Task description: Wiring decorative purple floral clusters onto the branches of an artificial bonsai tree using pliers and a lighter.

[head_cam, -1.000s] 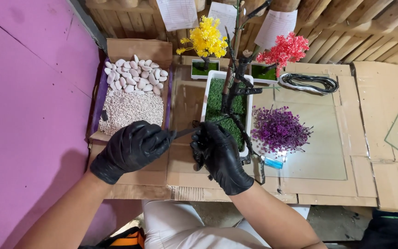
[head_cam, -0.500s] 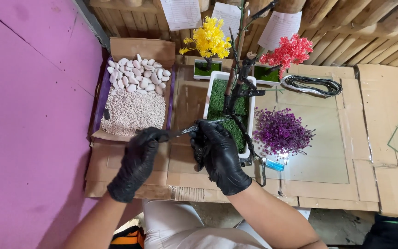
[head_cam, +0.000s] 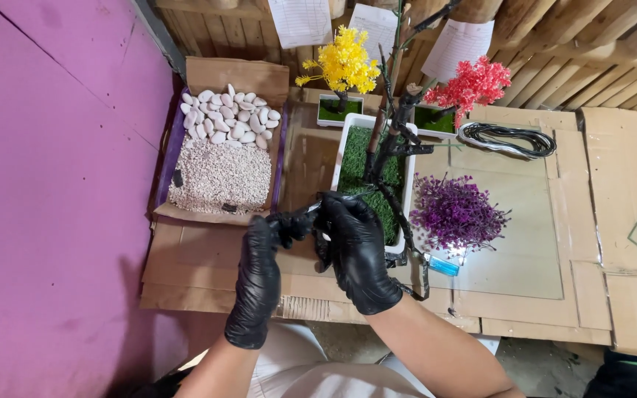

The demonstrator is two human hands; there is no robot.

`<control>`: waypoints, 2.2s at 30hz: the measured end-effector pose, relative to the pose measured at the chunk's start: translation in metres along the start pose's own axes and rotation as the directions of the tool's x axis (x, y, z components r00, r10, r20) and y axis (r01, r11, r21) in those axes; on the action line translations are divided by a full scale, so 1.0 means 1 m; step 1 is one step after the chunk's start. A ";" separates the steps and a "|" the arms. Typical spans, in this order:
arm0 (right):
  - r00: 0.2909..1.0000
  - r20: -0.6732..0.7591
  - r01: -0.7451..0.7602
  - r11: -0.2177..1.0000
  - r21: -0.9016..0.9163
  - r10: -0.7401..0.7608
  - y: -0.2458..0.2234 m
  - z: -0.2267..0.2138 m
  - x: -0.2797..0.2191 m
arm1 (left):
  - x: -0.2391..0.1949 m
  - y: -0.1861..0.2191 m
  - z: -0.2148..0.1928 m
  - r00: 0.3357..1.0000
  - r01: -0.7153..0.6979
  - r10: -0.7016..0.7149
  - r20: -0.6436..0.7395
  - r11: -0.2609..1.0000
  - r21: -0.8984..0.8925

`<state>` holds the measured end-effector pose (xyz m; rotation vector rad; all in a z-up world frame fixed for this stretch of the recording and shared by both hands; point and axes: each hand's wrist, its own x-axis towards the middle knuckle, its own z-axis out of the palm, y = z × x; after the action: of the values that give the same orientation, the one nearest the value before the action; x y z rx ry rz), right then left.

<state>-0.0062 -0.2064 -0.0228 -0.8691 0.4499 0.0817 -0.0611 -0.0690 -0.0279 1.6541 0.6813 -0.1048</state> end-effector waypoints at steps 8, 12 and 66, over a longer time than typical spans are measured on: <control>0.998 -0.005 0.057 0.997 -0.056 -0.057 -0.001 -0.001 -0.006 | 0.013 0.023 0.001 0.970 -0.179 0.205 0.129 0.966 -0.186; 0.998 -0.004 0.059 0.997 -0.046 -0.059 -0.003 0.003 -0.011 | 0.025 0.004 0.006 0.955 -0.254 0.285 0.086 0.931 -0.261; 0.558 0.678 0.829 0.299 -0.472 -0.478 -0.144 -0.013 -0.016 | 0.084 -0.003 0.149 0.713 -0.017 0.655 0.252 0.375 -0.927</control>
<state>0.0107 -0.3076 0.0806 -1.8159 -0.4907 -0.3792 0.0511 -0.1757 -0.0992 0.5766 -0.2010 0.0626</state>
